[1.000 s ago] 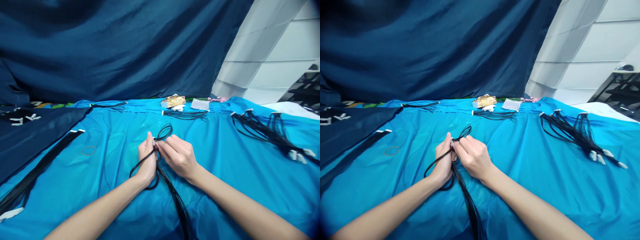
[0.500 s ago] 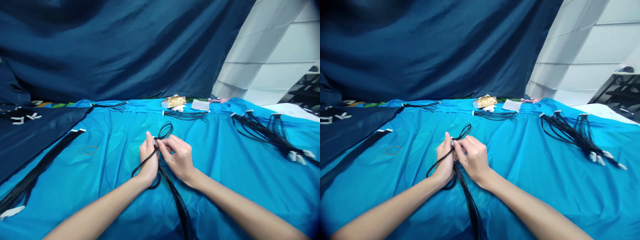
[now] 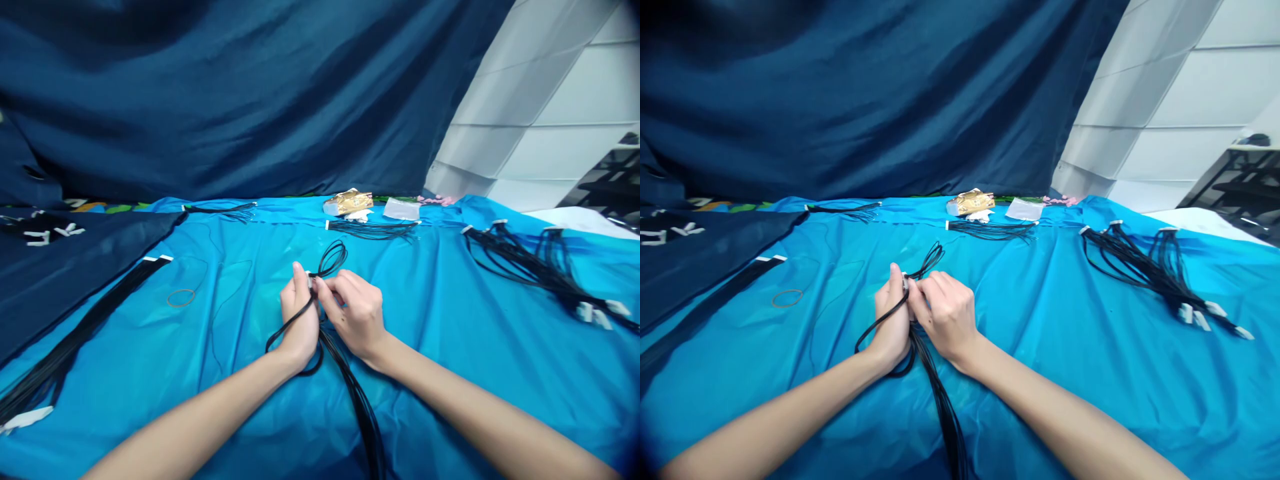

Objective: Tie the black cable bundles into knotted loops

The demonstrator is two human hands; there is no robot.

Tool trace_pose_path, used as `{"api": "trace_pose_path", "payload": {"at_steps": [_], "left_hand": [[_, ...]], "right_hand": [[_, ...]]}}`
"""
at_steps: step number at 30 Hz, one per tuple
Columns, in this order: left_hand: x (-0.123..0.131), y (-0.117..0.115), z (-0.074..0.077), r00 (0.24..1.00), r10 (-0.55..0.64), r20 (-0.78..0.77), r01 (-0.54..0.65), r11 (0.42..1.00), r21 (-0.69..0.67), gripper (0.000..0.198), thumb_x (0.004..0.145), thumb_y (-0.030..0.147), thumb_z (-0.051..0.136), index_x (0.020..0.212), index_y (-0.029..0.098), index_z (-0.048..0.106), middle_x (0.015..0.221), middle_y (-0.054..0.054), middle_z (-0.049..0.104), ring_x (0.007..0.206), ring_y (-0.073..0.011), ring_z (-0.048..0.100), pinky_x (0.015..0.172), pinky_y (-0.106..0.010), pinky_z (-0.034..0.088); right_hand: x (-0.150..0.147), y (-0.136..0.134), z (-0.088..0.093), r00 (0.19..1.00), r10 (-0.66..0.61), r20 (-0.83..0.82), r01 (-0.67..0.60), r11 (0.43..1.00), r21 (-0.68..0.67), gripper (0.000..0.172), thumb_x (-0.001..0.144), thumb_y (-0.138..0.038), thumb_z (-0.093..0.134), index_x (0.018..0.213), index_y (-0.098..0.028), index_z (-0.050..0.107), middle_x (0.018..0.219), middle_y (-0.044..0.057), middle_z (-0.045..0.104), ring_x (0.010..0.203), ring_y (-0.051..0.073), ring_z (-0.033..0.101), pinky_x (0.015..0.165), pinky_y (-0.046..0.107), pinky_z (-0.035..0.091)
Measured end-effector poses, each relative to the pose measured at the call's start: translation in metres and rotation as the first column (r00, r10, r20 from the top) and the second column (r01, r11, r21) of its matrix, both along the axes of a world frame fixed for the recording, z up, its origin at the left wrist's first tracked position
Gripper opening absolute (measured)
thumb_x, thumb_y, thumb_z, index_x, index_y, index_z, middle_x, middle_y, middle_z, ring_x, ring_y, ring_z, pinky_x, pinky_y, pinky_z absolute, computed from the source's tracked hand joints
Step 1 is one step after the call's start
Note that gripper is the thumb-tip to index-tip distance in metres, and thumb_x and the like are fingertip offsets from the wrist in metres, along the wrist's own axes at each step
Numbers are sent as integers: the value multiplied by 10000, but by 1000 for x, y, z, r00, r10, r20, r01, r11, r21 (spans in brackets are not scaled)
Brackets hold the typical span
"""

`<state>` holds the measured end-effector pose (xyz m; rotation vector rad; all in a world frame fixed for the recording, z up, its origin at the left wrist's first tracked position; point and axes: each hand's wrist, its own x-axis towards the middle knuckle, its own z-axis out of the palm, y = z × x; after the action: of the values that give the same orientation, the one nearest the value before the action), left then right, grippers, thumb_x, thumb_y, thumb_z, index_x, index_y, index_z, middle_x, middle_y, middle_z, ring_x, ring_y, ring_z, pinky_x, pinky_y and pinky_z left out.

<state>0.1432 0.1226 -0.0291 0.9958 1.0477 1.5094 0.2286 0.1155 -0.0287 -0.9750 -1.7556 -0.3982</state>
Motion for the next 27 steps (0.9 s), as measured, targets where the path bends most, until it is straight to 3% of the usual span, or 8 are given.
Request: {"api": "trace_pose_path", "payload": {"at_steps": [5, 10, 13, 27], "left_hand": [[0, 0, -1, 999, 34, -11, -34, 999, 12, 475, 713, 572, 539, 529, 175, 353, 500, 43, 342, 468, -70, 298, 426, -205, 267], [-1, 0, 0, 999, -30, 12, 30, 999, 31, 448, 752, 516, 532, 510, 179, 363, 509, 28, 352, 492, -89, 300, 453, -235, 284], [-1, -1, 1, 1000, -6, 10, 6, 1000, 15, 428, 755, 480, 550, 508, 189, 356, 506, 27, 339, 493, -100, 300, 453, -250, 273], [1, -1, 1, 998, -38, 51, 40, 998, -51, 449, 745, 544, 527, 538, 194, 338, 498, 43, 271, 458, -85, 238, 436, -262, 195]], "right_hand": [[0, 1, 1, 999, -29, 34, 28, 999, 43, 255, 869, -177, 468, 616, -158, 497, 534, -16, 456, 514, 80, 382, 526, 228, 296], [1, 1, 1, 989, -96, 112, 84, 991, 104, 270, 870, -190, 468, 602, -166, 490, 533, -13, 446, 531, 93, 386, 537, 240, 290], [1, 0, 2, 978, -135, 162, 116, 986, 123, 283, 869, -196, 470, 587, -171, 482, 536, -6, 442, 547, 105, 386, 546, 251, 286], [2, 3, 0, 971, -174, 162, 158, 981, 109, 277, 883, -198, 441, 608, -176, 475, 546, -5, 453, 550, 108, 398, 558, 251, 292]]}}
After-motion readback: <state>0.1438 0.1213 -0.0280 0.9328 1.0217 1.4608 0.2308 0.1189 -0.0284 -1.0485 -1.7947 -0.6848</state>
